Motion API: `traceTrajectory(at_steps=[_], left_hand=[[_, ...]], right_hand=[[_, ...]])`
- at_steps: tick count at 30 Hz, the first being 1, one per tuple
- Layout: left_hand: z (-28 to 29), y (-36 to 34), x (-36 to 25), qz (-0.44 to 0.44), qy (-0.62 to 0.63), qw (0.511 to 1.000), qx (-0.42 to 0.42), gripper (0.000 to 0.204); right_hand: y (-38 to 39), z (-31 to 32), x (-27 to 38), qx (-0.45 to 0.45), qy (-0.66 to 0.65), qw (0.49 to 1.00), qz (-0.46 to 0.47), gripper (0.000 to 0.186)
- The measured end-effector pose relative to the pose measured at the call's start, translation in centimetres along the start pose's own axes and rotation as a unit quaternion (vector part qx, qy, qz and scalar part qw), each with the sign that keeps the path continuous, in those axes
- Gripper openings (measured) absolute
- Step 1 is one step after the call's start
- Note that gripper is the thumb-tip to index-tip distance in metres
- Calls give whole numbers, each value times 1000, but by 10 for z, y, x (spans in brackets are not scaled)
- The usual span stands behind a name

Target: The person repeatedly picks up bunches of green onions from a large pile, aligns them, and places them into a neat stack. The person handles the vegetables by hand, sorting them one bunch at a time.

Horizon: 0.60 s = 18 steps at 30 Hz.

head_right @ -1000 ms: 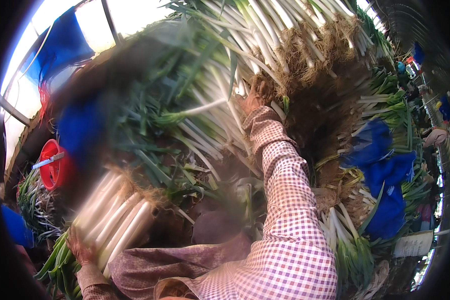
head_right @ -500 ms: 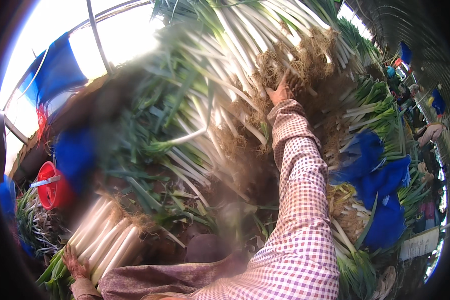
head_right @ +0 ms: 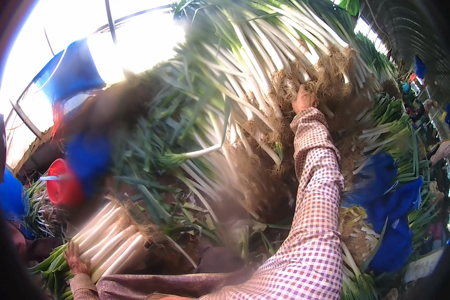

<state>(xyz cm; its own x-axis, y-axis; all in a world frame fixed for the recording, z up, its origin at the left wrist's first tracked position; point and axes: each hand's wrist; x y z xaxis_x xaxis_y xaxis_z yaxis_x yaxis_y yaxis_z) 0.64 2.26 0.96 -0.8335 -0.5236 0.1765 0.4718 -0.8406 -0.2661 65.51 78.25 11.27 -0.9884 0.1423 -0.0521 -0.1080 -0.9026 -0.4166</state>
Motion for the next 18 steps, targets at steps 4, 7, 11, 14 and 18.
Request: traceTrajectory(at_steps=[4, 7, 11, 14, 18], left_hand=[[-5, 2, 4, -17, -7, 999, -32, 77], [-5, 3, 6, -12, -21, 1000, -18, 78], [-2, 2, 4, -10, -34, 999, -6, 78], [0, 0, -1, -6, -24, 1000, -9, 78], [1, 0, -5, -5, 4, 999, -39, 75]], right_hand=[[20, 15, 16, 11, -52, 998, -15, 71], [27, 16, 21, -7, -11, 1000, 12, 75], [20, 2, 17, -10, -7, 1000, 9, 88], [17, -13, 21, -48, -32, 997, -47, 78], [34, -23, 53, -94, 55, 994, -19, 85]])
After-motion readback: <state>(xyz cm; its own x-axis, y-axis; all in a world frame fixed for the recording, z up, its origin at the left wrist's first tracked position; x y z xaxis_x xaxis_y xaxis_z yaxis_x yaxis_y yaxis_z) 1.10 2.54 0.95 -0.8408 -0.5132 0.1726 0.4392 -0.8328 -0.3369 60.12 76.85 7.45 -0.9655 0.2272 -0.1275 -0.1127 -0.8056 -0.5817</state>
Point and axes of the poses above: each hand's wrist, its own y-axis away from the middle knuckle, its own z-axis out of the back of the hand, x = y × z, and after that the axes turned 15 degrees about -x, right-handed
